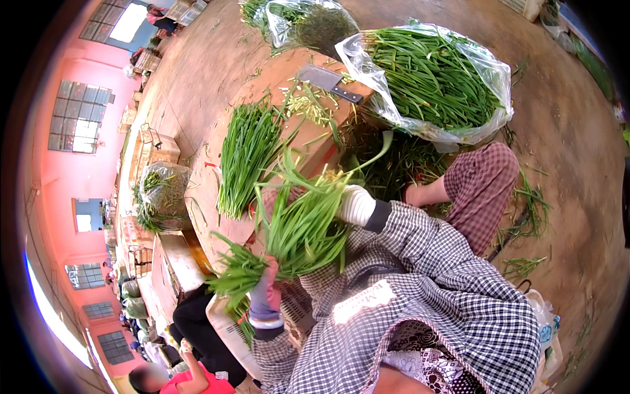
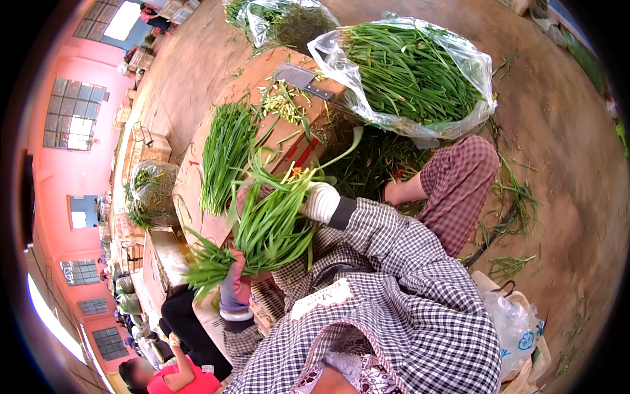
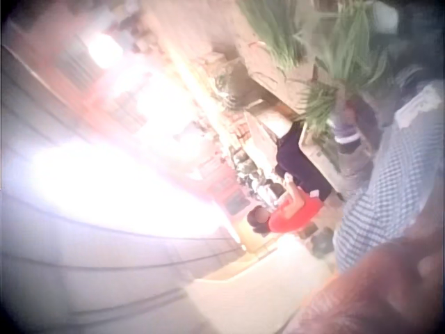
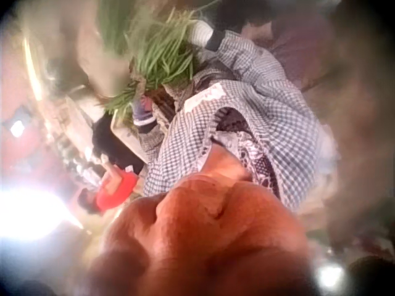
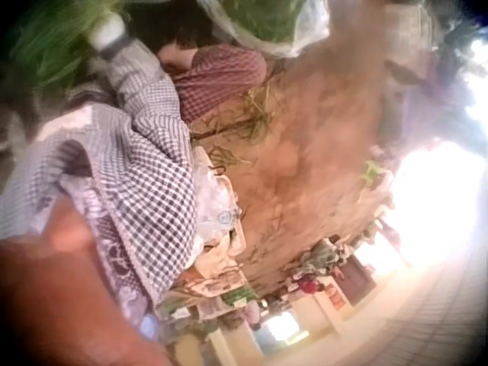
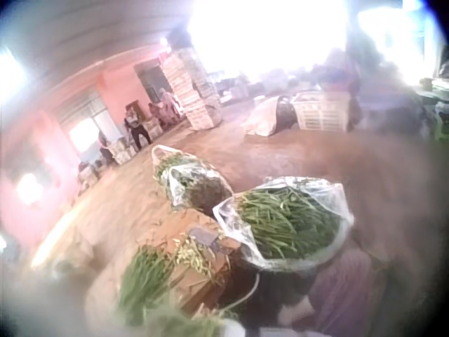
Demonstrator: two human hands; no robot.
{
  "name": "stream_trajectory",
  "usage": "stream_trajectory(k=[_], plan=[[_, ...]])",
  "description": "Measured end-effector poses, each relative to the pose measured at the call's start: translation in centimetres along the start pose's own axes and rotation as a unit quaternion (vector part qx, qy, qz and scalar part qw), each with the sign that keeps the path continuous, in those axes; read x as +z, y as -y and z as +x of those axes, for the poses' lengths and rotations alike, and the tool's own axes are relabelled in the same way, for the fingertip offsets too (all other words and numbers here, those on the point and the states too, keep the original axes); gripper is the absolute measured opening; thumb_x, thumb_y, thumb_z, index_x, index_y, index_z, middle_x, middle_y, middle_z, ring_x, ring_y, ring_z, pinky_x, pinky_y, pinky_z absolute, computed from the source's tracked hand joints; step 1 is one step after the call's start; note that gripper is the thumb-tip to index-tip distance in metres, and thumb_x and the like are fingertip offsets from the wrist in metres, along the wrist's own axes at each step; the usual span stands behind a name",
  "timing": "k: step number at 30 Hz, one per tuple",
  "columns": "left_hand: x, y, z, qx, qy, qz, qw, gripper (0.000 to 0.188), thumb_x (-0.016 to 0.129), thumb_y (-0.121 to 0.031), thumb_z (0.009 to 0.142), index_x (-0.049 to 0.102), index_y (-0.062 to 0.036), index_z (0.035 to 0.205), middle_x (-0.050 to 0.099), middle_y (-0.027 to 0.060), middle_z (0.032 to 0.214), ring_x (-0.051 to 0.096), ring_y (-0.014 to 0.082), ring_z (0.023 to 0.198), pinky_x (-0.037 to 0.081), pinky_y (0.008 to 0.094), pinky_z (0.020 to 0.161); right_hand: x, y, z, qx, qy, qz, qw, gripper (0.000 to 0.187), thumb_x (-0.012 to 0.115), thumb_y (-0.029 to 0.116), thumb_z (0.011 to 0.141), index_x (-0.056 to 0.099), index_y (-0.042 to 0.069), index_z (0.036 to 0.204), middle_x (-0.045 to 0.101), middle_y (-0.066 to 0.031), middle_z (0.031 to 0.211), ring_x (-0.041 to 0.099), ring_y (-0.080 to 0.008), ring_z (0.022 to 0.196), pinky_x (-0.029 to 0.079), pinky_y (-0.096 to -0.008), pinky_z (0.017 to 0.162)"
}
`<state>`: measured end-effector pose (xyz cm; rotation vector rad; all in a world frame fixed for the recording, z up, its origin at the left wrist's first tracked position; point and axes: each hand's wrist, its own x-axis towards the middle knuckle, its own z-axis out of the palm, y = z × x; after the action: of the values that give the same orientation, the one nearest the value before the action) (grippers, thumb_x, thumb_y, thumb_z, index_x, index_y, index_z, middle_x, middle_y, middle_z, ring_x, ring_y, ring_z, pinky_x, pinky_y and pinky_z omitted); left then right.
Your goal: The person picks up bundles of green onions, removes yellowed leaves by hand, trims the root ends using a cleaver on a wooden board, and places the cleaned bundles into a plastic bag.
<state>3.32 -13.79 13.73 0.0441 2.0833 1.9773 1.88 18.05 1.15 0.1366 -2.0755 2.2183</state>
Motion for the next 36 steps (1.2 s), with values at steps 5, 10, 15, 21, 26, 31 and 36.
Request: stream_trajectory(k=[5, 10, 15, 21, 26, 31, 36], plan=[[2.2, -2.9, -0.4, -0.016, -0.029, -0.068, 0.997, 0.021, 0.053, -0.004, 0.089, 0.055, -0.0002, 0.110, 0.053, 0.0057, 0.109, 0.049, 0.0150, 0.106, 0.041, 0.0299, 0.095, -1.9, -4.2, -2.5, 0.010, -0.037, -0.138, 0.990, 0.016, 0.059, 0.011, 0.084, 0.061, 0.004, 0.098, 0.058, -0.0106, 0.071, 0.057, -0.0278, 0.065, 0.051, -0.0356, 0.064], [-0.6, -2.8, -0.1, 0.013, -0.066, -0.110, 0.992, 0.029, 0.062, -0.013, 0.087, 0.054, -0.0040, 0.114, 0.054, 0.0043, 0.110, 0.052, 0.0154, 0.102, 0.041, 0.0317, 0.095, -10.8, -4.3, -5.2, 0.199, -0.070, -0.431, 0.877, 0.014, 0.060, 0.014, 0.083, 0.064, 0.003, 0.090, 0.064, -0.0162, 0.072, 0.065, -0.0289, 0.070, 0.052, -0.0375, 0.063], [1.9, -3.1, 0.1, 0.044, -0.059, -0.033, 0.997, 0.033, 0.068, -0.017, 0.086, 0.055, -0.0070, 0.115, 0.054, 0.0018, 0.106, 0.052, 0.0125, 0.095, 0.043, 0.0297, 0.090, -8.9, 5.3, -3.6, 0.141, -0.040, -0.279, 0.949, 0.078, 0.072, 0.042, 0.078, 0.044, -0.006, 0.132, 0.055, -0.0285, 0.124, 0.057, -0.0336, 0.115, 0.047, -0.0358, 0.094], [3.1, -2.4, 1.3, 0.027, 0.075, -0.110, 0.991, 0.019, 0.053, -0.020, 0.094, 0.054, -0.0080, 0.108, 0.052, 0.0006, 0.101, 0.049, 0.0101, 0.095, 0.037, 0.0253, 0.090, -2.8, -1.5, -1.1, 0.079, -0.010, -0.280, 0.957, 0.037, 0.069, 0.030, 0.078, 0.066, 0.002, 0.102, 0.065, -0.0228, 0.085, 0.064, -0.0370, 0.081, 0.052, -0.0419, 0.073], [-1.5, -0.2, 0.3, -0.007, -0.010, -0.137, 0.990, 0.015, 0.043, -0.019, 0.098, 0.051, -0.0077, 0.101, 0.051, 0.0004, 0.098, 0.049, 0.0102, 0.095, 0.035, 0.0252, 0.095, -9.7, -2.4, -5.0, 0.239, 0.051, -0.414, 0.877, 0.021, 0.064, 0.015, 0.079, 0.066, 0.003, 0.096, 0.066, -0.0189, 0.083, 0.066, -0.0321, 0.081, 0.052, -0.0399, 0.070], [-0.3, -1.4, -1.1, -0.030, -0.026, -0.209, 0.977, 0.016, 0.053, -0.021, 0.095, 0.052, -0.0092, 0.106, 0.051, -0.0016, 0.103, 0.047, 0.0090, 0.100, 0.034, 0.0266, 0.101, -7.7, 1.6, -2.8, -0.001, 0.007, -0.324, 0.946, 0.052, 0.069, 0.044, 0.080, 0.064, -0.004, 0.097, 0.060, -0.0177, 0.066, 0.062, -0.0296, 0.064, 0.051, -0.0386, 0.062], [0.2, -1.2, -0.9, -0.231, 0.111, -0.729, 0.635, 0.040, 0.069, -0.019, 0.084, 0.051, -0.0034, 0.117, 0.056, 0.0074, 0.107, 0.053, 0.0148, 0.096, 0.042, 0.0268, 0.088, 0.9, -0.3, 4.7, 0.014, 0.091, -0.422, 0.902, 0.048, 0.066, 0.044, 0.080, 0.063, -0.002, 0.065, 0.050, -0.0166, 0.048, 0.054, -0.0335, 0.045, 0.044, -0.0439, 0.044]])
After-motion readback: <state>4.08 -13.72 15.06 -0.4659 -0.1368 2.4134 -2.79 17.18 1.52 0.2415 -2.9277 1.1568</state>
